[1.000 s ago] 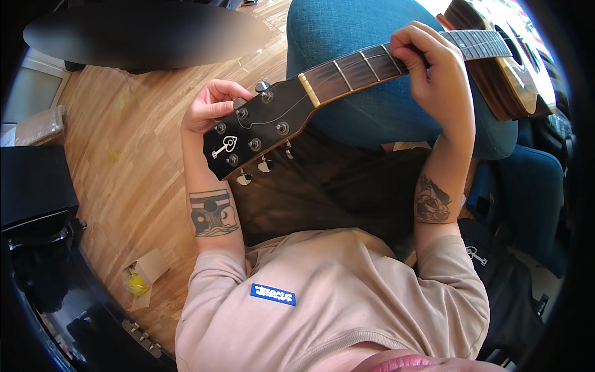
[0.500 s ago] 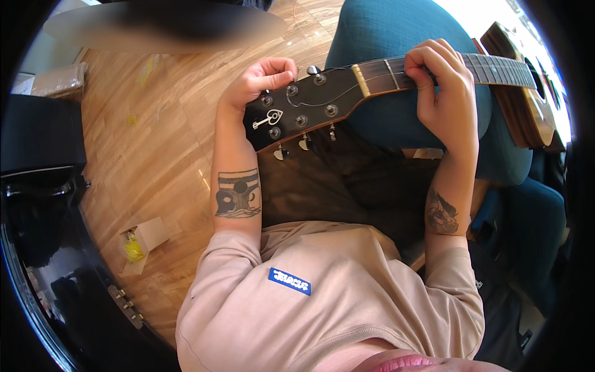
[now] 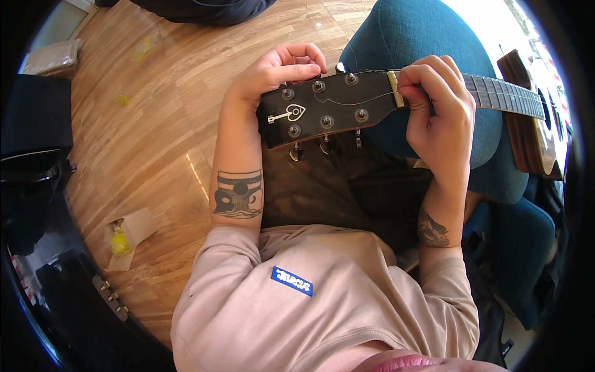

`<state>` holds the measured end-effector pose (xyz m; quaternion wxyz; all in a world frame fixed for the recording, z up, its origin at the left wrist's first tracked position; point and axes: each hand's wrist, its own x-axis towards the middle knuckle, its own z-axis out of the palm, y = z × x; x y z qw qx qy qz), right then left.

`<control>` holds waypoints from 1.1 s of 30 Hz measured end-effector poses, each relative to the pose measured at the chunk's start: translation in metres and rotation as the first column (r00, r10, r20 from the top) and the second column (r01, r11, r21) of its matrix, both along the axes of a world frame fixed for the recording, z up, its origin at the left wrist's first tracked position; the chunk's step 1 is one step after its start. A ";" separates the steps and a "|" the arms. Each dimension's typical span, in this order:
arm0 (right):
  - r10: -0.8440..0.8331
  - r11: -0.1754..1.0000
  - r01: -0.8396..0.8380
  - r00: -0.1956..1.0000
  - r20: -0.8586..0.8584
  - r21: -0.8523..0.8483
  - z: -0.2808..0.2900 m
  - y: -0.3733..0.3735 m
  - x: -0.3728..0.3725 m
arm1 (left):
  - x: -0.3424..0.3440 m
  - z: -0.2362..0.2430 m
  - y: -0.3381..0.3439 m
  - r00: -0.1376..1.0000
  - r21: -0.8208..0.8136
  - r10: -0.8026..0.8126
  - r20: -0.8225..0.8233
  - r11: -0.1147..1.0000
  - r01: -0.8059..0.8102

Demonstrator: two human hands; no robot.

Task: The person strings an acoustic guitar by threading a new string through the bridge and winding it onto the tuning peg at the headstock. They repeat this process for multiple strings, carefully winding and securing each one.

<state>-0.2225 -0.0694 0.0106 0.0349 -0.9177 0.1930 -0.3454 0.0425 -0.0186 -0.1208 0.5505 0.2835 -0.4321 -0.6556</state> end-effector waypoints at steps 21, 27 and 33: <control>0.017 1.000 -0.016 0.999 0.044 -0.025 -0.004 -0.006 0.000 | 0.011 -0.013 -0.003 0.999 -0.141 -0.048 -0.017 0.989 0.045; 0.010 1.000 -0.008 0.999 0.048 -0.030 -0.003 -0.003 0.002 | 0.017 -0.011 -0.008 0.993 0.010 -0.109 -0.041 0.994 0.110; 0.003 1.000 -0.002 0.999 0.054 -0.029 -0.004 -0.002 0.000 | 0.001 -0.001 -0.005 0.995 -0.099 0.048 0.083 0.994 -0.039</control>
